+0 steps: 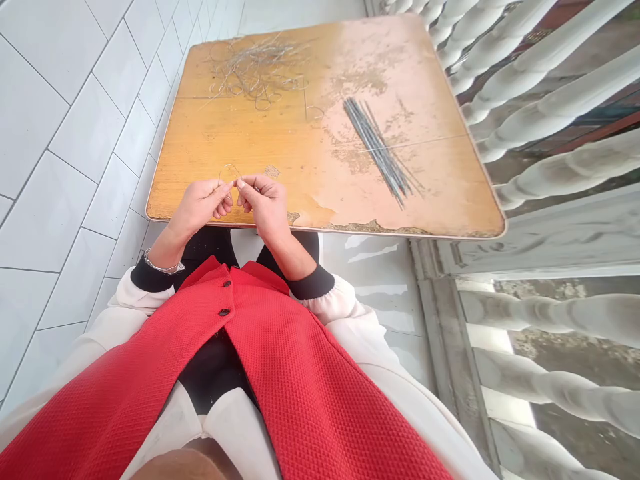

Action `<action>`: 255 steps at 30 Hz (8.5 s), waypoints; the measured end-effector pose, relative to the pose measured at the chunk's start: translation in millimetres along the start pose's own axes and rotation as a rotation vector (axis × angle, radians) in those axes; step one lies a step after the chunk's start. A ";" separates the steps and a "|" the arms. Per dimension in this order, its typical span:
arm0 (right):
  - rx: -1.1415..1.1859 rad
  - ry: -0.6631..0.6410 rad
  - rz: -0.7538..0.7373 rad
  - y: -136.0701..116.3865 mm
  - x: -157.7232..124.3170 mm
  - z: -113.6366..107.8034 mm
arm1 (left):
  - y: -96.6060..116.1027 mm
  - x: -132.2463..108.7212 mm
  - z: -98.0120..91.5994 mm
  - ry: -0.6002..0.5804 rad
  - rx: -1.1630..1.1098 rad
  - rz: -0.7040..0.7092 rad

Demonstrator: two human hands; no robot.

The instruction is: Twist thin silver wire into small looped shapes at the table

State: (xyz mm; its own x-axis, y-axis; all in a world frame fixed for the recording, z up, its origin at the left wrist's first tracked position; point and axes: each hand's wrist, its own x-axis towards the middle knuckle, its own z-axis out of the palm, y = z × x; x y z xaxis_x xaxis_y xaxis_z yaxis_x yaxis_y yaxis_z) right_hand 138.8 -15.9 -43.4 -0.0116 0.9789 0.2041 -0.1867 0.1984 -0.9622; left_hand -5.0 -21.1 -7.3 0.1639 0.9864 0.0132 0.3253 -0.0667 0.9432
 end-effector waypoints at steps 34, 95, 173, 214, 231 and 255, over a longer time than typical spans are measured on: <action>-0.061 0.041 -0.097 3.3 -5.9 -1.9 | 12.6 -4.4 -11.5 0.086 -0.231 0.122; -0.319 0.117 -0.264 0.9 17.7 -3.5 | 5.0 -5.9 -2.3 -0.005 -0.313 -0.019; -0.251 0.020 -0.277 -13.6 21.6 -13.5 | 11.1 -12.2 6.8 -0.112 -0.258 -0.066; -0.150 0.037 -0.199 4.0 -6.7 -7.7 | 0.2 2.3 6.8 0.268 -0.256 0.040; -0.259 -0.024 -0.271 -8.8 29.2 -18.7 | 3.3 0.2 5.8 0.058 -0.226 -0.036; -0.268 -0.011 -0.315 -4.9 41.9 -18.4 | 16.7 -0.8 1.1 0.003 -0.189 -0.135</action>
State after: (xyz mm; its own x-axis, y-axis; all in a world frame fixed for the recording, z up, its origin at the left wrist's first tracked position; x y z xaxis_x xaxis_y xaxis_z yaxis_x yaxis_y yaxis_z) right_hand 157.3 25.0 -33.5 -0.0051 0.8680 0.4965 0.0799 0.4953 -0.8651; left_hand 1.3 -23.2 8.1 0.1275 0.9850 -0.1162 0.1635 0.0947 0.9820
